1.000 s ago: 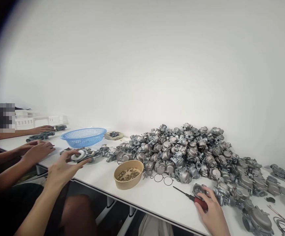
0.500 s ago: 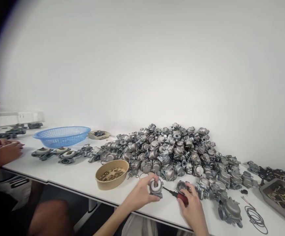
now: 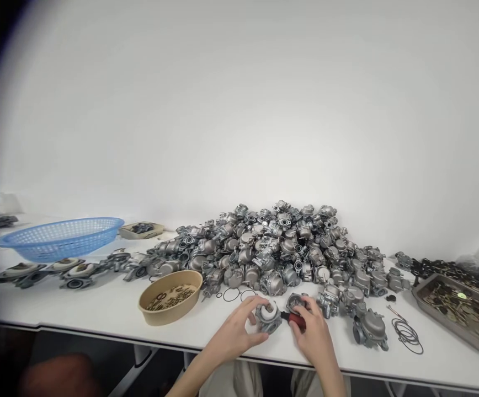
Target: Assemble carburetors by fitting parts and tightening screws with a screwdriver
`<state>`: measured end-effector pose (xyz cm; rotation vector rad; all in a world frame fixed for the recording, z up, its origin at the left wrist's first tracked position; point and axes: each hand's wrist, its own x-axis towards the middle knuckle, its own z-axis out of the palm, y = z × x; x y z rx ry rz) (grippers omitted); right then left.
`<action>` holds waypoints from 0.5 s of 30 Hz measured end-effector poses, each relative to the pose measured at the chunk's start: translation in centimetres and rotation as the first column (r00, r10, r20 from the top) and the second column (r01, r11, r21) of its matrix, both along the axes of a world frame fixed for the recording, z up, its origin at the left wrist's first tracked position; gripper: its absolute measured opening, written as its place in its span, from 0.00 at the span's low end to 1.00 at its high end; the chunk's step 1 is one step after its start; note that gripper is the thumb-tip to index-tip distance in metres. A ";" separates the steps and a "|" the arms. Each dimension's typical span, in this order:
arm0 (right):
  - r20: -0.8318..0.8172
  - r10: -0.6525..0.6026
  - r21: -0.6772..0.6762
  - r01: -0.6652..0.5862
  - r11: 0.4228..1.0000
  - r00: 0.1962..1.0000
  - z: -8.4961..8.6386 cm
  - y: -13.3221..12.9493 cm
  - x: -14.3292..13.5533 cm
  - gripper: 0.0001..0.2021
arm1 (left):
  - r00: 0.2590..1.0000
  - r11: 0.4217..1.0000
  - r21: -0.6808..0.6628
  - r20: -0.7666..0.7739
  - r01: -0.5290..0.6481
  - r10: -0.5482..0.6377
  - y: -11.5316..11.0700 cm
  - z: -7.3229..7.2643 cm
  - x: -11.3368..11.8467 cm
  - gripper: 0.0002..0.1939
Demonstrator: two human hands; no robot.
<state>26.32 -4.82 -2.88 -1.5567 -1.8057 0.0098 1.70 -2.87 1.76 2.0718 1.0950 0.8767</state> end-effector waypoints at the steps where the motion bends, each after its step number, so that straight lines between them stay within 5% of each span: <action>1: 0.003 0.002 0.002 -0.002 1.000 1.000 0.1 -0.1 0.0 0.13 | 1.000 1.000 0.008 -0.007 -0.007 0.007 0.0 0.0 -0.3 0.29; 12: 0.013 -0.008 -0.059 0.008 0.998 1.000 1.0 -0.4 -0.1 0.14 | 0.985 0.973 0.195 -0.088 -0.126 0.145 -0.1 -1.0 0.6 0.22; 15: 0.010 -0.004 -0.062 0.004 0.998 1.000 1.0 -0.4 -0.1 0.14 | 0.978 0.953 0.282 -0.137 -0.113 0.157 0.4 -0.7 -0.1 0.30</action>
